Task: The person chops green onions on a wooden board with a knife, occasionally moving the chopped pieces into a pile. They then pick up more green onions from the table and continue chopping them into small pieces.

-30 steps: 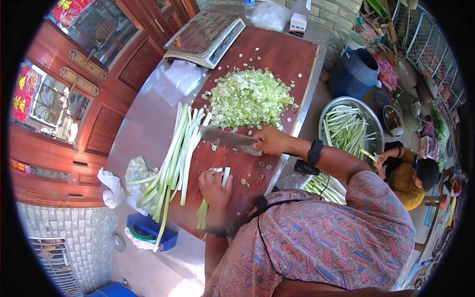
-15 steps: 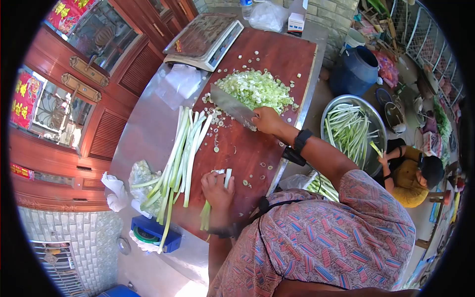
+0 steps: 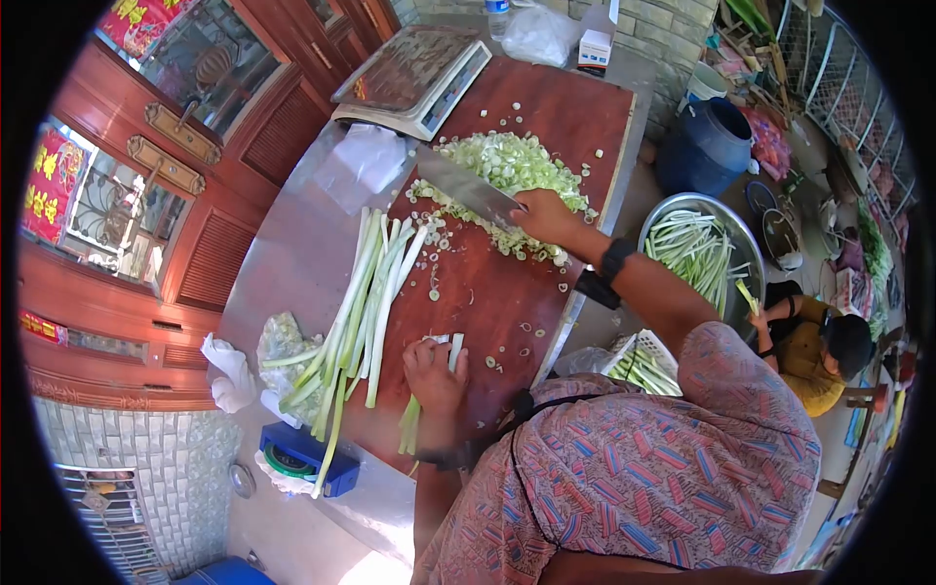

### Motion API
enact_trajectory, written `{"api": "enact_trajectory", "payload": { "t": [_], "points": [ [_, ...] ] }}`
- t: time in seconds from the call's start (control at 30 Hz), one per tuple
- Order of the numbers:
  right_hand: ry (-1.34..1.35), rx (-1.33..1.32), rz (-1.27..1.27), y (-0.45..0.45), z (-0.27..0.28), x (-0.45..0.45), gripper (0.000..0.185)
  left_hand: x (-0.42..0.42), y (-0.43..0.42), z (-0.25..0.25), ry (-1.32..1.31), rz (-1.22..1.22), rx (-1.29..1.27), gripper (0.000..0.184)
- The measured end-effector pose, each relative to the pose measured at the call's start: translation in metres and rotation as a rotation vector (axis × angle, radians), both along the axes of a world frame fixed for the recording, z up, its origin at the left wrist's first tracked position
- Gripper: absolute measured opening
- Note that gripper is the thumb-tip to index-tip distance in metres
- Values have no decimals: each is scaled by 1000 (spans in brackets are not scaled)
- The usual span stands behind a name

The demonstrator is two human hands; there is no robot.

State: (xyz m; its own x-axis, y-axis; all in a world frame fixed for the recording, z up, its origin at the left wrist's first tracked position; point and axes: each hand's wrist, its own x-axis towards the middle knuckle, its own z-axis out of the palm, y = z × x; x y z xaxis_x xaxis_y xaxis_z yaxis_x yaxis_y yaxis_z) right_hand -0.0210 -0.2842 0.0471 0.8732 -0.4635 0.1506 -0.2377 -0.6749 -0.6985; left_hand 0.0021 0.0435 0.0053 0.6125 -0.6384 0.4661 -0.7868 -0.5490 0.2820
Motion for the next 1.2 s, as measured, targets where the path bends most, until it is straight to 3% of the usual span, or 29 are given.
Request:
{"api": "enact_trajectory", "payload": {
  "t": [0.33,0.47,0.7,1.1,1.2],
  "points": [
    [338,5,515,-44,33,-100,15,1,-2,4,-6,-39,7,25],
    [265,127,489,-65,28,-92,15,0,-3,5,-18,-42,29,26],
    [165,-142,365,-98,17,-48,20,0,-4,7,-18,-53,43,26],
    [214,-179,82,-95,11,-31,19,-4,-7,7,-18,-21,54,25],
    [191,-159,122,-79,15,-36,18,-5,-6,8,-7,-17,41,25]
  ]
}}
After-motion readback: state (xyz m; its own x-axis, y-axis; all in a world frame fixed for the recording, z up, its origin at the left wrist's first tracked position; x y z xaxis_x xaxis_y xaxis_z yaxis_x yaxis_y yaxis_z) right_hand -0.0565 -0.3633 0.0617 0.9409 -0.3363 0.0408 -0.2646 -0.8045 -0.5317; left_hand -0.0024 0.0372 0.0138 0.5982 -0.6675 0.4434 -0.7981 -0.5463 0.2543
